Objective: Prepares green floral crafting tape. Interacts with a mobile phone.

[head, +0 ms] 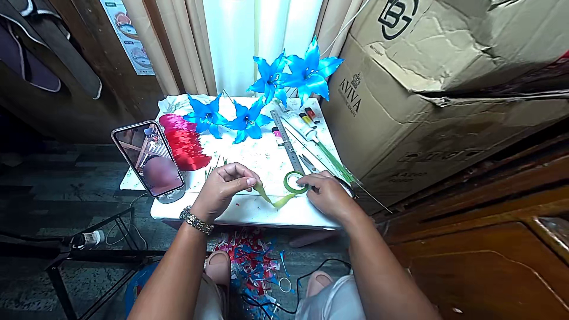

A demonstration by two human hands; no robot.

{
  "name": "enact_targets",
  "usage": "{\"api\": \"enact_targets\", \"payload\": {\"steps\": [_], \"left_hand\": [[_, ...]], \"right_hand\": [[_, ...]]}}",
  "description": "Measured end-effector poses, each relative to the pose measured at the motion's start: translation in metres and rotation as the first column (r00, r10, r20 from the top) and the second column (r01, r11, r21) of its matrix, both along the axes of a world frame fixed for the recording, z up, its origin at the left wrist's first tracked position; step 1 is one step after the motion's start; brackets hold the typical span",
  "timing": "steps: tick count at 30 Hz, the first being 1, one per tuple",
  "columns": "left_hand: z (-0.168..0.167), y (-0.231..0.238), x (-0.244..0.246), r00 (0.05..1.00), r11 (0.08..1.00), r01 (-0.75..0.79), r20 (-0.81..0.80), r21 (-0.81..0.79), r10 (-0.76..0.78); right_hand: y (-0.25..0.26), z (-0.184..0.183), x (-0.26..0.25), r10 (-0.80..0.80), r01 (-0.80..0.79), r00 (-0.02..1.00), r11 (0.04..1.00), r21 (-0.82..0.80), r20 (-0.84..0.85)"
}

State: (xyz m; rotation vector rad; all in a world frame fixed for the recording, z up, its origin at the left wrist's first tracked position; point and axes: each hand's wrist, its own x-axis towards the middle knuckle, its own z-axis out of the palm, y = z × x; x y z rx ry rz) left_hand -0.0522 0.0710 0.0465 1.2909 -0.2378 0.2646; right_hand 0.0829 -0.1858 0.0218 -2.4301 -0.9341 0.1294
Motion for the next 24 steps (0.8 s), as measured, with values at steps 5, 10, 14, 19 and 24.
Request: {"api": "enact_targets", "payload": {"steps": [5,10,14,19,24], "left_hand": [[0.003,0.016,-0.01,0.97,0.974,0.227,0.094,-0.012,-0.225],[0.003,0.019,-0.011,0.843,0.85,0.526,0.121,0.012,-0.523],[0.004,0.017,-0.012,0.785,0.791,0.611,0.114,0.02,-0.609],[0.004,0.012,-0.008,0.776,0.78,0.625,0.101,0.013,-0.623],[0.009,-0.013,-0.007,0.945,0.937,0.328,-0.032,0.123,-0.326]], "right_hand": [[0.008,-0.004,0.001,0.019,-0.019,1.0,0.996,-0.089,-0.001],[0.009,-0.002,-0.002,-0.017,0.022,0.998,0.995,-0.097,0.058],[0.011,0.0,-0.002,-0.045,0.059,0.996,0.981,-0.185,0.077],[0.013,0.002,-0.004,-0.095,0.111,0.993,0.964,-0.242,0.076],[0.013,0.001,-0.011,-0.042,0.028,0.993,0.991,0.131,0.108]]}}
